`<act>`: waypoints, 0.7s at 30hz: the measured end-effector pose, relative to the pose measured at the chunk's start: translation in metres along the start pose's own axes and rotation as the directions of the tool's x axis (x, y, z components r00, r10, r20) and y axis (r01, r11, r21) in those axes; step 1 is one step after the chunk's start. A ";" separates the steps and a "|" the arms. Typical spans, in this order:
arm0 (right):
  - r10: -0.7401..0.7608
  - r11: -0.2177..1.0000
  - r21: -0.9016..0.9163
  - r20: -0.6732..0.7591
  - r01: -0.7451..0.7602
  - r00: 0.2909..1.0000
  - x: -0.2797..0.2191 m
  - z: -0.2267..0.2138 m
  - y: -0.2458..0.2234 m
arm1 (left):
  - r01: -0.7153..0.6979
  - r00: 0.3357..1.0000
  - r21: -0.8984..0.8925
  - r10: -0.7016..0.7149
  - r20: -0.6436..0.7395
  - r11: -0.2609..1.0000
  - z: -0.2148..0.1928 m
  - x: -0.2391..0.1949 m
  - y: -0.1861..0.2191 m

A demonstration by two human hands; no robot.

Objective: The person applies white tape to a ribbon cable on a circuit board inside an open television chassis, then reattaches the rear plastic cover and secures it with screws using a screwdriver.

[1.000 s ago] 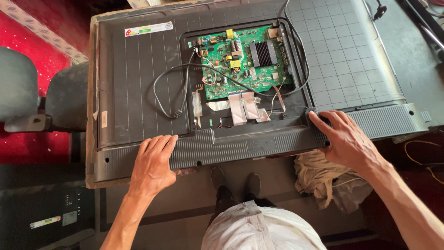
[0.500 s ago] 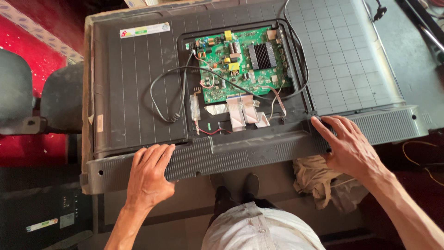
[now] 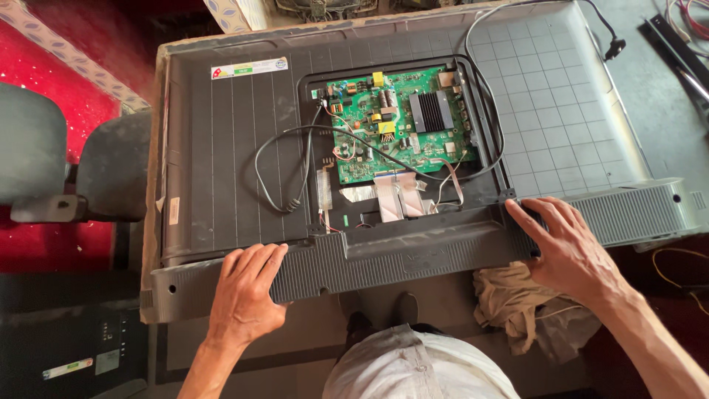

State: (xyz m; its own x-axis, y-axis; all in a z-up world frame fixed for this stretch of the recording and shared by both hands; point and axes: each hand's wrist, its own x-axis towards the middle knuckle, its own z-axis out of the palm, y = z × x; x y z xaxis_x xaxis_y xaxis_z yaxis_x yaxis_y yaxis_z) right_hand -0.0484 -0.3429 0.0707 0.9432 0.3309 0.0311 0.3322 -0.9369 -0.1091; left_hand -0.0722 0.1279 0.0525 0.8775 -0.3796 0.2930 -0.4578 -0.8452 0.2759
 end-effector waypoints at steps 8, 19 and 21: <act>-0.028 1.000 0.009 -0.072 0.029 0.997 -0.003 0.015 0.007 | -0.088 0.993 -0.128 0.097 0.070 0.988 -0.018 0.009 -0.009; -0.009 1.000 -0.029 -0.041 0.008 0.999 -0.004 0.017 0.007 | -0.482 0.817 -0.245 0.533 0.220 0.841 0.031 0.131 -0.046; -0.009 1.000 -0.026 -0.042 0.007 0.999 -0.003 0.017 0.008 | -0.522 0.775 -0.248 0.575 0.262 0.816 0.036 0.140 -0.047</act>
State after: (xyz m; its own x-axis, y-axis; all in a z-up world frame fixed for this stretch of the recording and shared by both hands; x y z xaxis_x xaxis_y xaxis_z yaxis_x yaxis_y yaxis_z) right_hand -0.0490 -0.3491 0.0526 0.9398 0.3337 0.0739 0.3393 -0.9370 -0.0831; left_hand 0.0771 0.1014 0.0470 0.4545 -0.8786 0.1462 -0.8669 -0.3987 0.2993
